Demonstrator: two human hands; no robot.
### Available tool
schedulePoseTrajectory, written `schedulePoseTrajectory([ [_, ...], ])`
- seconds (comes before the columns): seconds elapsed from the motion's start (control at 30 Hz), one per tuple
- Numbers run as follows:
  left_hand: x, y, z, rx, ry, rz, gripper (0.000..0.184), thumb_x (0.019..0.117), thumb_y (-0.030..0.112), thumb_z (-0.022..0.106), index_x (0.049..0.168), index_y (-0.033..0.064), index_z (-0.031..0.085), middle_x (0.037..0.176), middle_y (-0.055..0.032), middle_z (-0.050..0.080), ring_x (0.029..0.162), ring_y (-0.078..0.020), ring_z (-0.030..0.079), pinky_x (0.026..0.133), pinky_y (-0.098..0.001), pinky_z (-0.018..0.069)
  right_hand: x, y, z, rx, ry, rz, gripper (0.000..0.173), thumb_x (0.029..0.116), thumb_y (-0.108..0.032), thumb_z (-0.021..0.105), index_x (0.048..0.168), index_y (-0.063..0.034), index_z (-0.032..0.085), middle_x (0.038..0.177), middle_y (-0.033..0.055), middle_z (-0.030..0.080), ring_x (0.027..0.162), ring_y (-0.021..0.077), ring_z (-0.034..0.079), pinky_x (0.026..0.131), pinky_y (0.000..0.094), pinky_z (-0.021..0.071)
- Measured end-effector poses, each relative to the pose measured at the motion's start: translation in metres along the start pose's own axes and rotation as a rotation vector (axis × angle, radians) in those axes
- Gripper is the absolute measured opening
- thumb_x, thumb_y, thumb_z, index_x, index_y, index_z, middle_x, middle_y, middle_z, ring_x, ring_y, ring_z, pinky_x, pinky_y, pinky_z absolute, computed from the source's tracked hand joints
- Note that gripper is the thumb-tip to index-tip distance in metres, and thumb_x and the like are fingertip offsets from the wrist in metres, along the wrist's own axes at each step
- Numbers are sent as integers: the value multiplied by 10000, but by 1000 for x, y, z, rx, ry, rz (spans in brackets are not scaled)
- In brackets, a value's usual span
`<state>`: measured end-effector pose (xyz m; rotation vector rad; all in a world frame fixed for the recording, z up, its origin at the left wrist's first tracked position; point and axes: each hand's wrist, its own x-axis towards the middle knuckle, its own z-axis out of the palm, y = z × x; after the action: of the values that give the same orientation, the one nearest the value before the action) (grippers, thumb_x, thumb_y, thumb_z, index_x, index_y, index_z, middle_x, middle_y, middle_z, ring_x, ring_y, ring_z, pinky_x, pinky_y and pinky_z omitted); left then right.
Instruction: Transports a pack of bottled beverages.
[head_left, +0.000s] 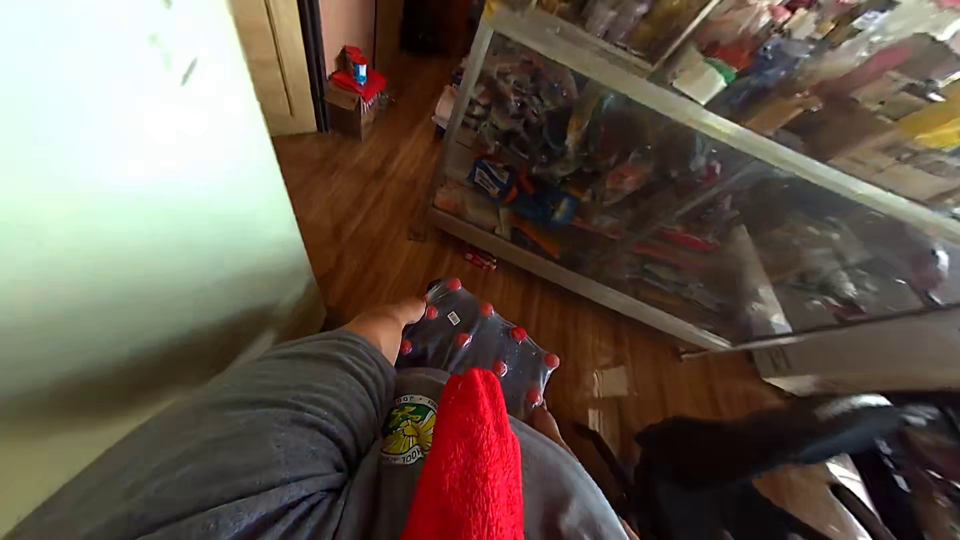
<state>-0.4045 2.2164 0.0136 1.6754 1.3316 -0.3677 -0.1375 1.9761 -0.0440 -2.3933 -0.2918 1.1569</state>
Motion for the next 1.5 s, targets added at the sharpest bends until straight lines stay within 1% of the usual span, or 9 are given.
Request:
schedulePoseTrajectory([
  [0.1, 36, 16, -36, -75, 5, -75, 602, 1128, 381, 232, 1375, -60, 559, 1430, -281, 538, 1371, -403, 493, 1124, -602, 367, 64, -55, -1, -26, -13, -66, 611, 1140, -417, 196, 1401, 30, 521, 1200, 290, 634, 1004, 366, 659, 838, 547, 535],
  [0.17, 53, 17, -49, -172, 19, -159, 651, 1123, 432, 204, 1373, -52, 561, 1416, -279, 545, 1353, -397, 505, 1107, -603, 380, 83, -102, -5, -79, -68, -20, 570, 1147, -389, 211, 1459, 10, 473, 1354, 250, 583, 1197, 332, 599, 1015, 518, 471],
  [0.23, 70, 13, -64, -210, 45, -193, 649, 1123, 438, 206, 1390, -39, 555, 1421, -278, 544, 1353, -400, 507, 1106, -607, 384, 112, -137, 6, -288, 12, -102, 498, 1140, -278, 295, 1402, 71, 534, 1358, 285, 600, 1269, 373, 590, 1086, 523, 446],
  [0.3, 82, 12, -84, -233, 50, -223, 607, 1128, 405, 220, 1411, -31, 534, 1424, -275, 536, 1347, -394, 505, 1100, -597, 387, 117, -189, 0, -556, -147, -90, 521, 1148, -276, 262, 1434, 99, 484, 1458, 315, 517, 1399, 418, 482, 1167, 553, 358],
  [0.53, 130, -8, -151, -465, 114, -306, 594, 1124, 420, 236, 1405, 0, 547, 1395, -247, 557, 1300, -358, 539, 1066, -564, 425, 154, -303, 41, -473, -117, -43, 717, 1135, -440, 154, 1395, 126, 510, 1446, 349, 506, 1392, 449, 476, 1145, 575, 364],
  [0.93, 180, -25, -295, -413, 231, -346, 667, 1115, 486, 197, 1392, -2, 557, 1387, -247, 566, 1285, -355, 556, 1065, -562, 428, 206, -460, 118, -631, -222, -263, 595, 1149, -325, 168, 1469, 92, 448, 1508, 315, 466, 1447, 415, 428, 1188, 542, 328],
  [1.13, 200, -12, -361, -477, 229, -382, 497, 1144, 271, 254, 1444, -72, 451, 1407, -291, 513, 1273, -366, 535, 1065, -502, 425, 271, -546, 181, -596, -364, -315, 613, 1145, -366, 189, 1479, 83, 441, 1506, 319, 465, 1431, 426, 443, 1176, 573, 340],
  [1.3, 230, -34, -391, -744, 300, -508, 605, 1144, 382, 194, 1436, -79, 456, 1389, -290, 516, 1194, -344, 560, 1025, -471, 445, 304, -622, 224, -713, -485, -392, 548, 1150, -298, 243, 1491, 96, 414, 1515, 335, 444, 1446, 438, 416, 1184, 566, 322],
  [1.5, 271, -82, -422, -765, 263, -657, 744, 1115, 500, 135, 1398, -71, 519, 1421, -295, 519, 1314, -395, 522, 1081, -551, 408, 307, -700, 271, -949, -580, -443, 480, 1147, -215, 272, 1517, 68, 390, 1533, 309, 439, 1453, 413, 420, 1192, 549, 316],
])
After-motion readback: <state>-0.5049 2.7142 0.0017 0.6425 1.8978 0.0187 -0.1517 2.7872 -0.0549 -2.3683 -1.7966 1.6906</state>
